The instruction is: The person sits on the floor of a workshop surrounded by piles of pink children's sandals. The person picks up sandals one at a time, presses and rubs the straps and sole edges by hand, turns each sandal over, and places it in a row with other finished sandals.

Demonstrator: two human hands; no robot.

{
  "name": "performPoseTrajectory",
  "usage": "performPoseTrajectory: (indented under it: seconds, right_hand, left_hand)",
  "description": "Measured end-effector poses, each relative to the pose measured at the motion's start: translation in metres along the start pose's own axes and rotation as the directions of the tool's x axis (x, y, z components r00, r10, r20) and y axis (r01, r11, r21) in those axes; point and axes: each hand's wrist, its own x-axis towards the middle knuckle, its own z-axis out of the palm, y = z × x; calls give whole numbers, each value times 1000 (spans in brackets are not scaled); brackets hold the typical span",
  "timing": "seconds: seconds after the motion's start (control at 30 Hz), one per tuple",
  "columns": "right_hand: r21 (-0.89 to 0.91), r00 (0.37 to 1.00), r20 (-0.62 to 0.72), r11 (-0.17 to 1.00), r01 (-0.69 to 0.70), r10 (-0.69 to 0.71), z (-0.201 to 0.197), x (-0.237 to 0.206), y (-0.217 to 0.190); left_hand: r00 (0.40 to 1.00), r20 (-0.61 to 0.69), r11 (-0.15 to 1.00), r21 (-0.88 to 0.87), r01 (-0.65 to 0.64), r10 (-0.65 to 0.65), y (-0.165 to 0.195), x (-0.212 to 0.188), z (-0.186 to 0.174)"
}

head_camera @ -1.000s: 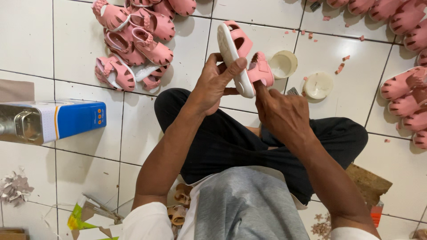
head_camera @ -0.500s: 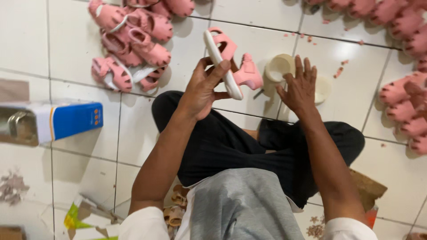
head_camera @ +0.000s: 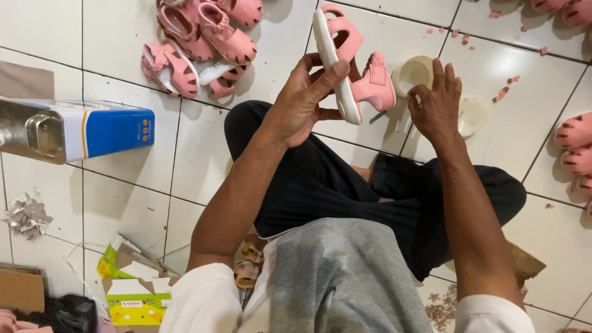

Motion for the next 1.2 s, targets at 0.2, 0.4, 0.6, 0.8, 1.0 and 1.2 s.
performPoseTrajectory:
  seconds: [0.2, 0.4, 0.6, 0.8, 1.0, 1.2]
  right_hand:
    - [153, 992, -122, 988, -20, 39, -41, -35, -27]
    - [486, 992, -113, 868, 106, -58, -104, -98, -94]
    - [103, 963, -196, 973, 206, -183, -102, -83, -113]
    - [-85, 969, -130, 976, 199, -209, -98, -66, -120]
    - [139, 926, -302, 951, 276, -224, -109, -99, -107]
    - [21, 967, -247, 998, -58, 62, -52, -49, -28]
  left_hand:
    - [1000, 11, 1000, -12, -16, 16, 1, -3, 0]
    - [999, 27, 1000, -5, -24, 25, -8, -1, 6]
    - [999, 38, 1000, 5, -17, 17, -7, -9, 13]
    - [999, 43, 1000, 14, -15, 14, -4, -14, 14]
    - [999, -11, 998, -16, -52, 52, -1, -15, 0]
    - [999, -14, 995, -93, -30, 29, -5, -17, -8]
